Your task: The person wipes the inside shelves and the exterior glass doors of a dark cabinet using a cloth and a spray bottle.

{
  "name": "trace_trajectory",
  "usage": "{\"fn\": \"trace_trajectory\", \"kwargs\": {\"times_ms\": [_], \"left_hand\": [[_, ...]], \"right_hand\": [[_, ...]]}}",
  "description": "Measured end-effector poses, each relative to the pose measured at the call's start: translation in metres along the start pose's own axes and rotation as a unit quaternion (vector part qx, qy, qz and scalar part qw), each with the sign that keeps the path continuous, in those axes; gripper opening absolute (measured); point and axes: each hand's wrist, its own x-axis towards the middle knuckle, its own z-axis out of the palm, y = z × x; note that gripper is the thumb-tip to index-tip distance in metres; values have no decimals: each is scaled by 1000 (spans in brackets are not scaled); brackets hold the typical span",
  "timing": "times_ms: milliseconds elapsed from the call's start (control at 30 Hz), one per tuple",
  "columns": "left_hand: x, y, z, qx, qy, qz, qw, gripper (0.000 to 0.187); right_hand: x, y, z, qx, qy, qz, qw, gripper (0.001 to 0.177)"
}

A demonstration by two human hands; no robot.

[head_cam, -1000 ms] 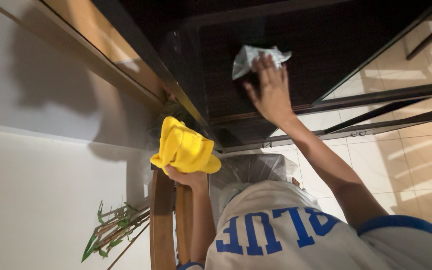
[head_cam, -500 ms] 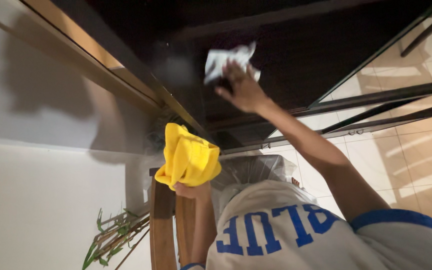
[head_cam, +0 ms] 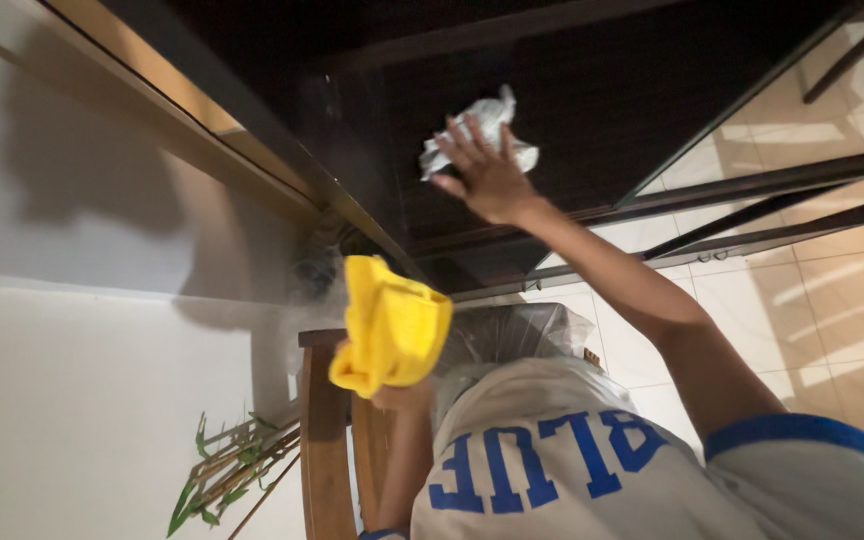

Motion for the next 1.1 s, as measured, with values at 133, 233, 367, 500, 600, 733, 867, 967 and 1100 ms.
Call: {"fn": "trace_trajectory", "kwargs": {"times_ms": [133,233,367,500,600,733,867,967,1100], "left_hand": [[-15,4,8,55,-14,-10,998,47],[-18,3,15,77,-45,2,996,49],[-18,4,19,27,-80,-41,996,53],[-14,-10,31,-135,-71,-206,967,59],[-8,-10,42,-261,-29,-343,902,65],[7,6,56,-222,2,-435,873,64],[14,20,55,-202,-12,-477,855,62],[14,26,53,-227,-29,-459,858,63],[15,26,53,-231,14,-484,844,61]], "right_hand": [[15,67,-12,25,-56,179,982,65],[60,114,-14,-24,24,300,953,80],[111,102,4,-3,68,263,963,86],[79,18,21,73,-19,97,992,81],[43,16,15,37,-81,76,993,65],[50,75,-16,-62,34,227,971,64],[93,87,-41,-15,21,349,937,66],[107,60,-38,25,2,285,958,69],[80,5,-5,60,-30,105,992,74]]}}
